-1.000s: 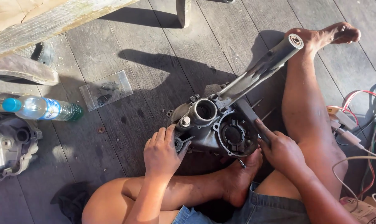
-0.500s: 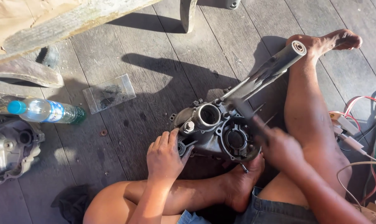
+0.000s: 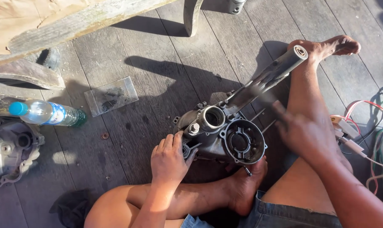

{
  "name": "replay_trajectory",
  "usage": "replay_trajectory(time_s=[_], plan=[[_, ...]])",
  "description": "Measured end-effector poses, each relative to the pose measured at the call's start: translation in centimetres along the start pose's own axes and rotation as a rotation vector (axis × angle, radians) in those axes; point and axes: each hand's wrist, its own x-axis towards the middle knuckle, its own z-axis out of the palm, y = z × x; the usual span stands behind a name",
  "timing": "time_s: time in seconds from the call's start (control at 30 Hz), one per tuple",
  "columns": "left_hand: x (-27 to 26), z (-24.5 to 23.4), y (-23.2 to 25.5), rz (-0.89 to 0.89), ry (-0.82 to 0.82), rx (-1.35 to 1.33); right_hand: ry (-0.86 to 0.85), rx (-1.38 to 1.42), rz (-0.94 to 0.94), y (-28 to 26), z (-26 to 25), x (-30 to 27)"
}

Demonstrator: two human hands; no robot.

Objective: The person sits on a wooden floor and scrubs a metal engine part with a wire brush. They rotate the part to clean different sides and then use a hammer to tap it.

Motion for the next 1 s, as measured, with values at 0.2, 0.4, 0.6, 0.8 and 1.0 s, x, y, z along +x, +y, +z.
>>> replay_trajectory(time_s=[0.2,0.4,0.6,0.8,1.0], plan=[[0.1,-0.1,0.2,-0.014,-0.005,-0.007,0.356,0.069,-0.106,-0.1,8.1,0.9],[0.0,-0.2,0.3,-0.008,-0.008,-0.005,0.357,-0.061,-0.015,0.5,5.7,3.6],[0.0,0.1,0.4,-0.031,-0.02,-0.005,0.292,0.021,-0.004,0.4,1.9,5.4],[0.0,0.0,0.5,-0.05,-0.026,-0.017,0.34,-0.061,0.02,0.2,0.4,3.2],[-0.3,-0.3,0.8,-0.04,-0.051,-0.03,0.336,0.04,0.103,0.3,1.1,1.6]])
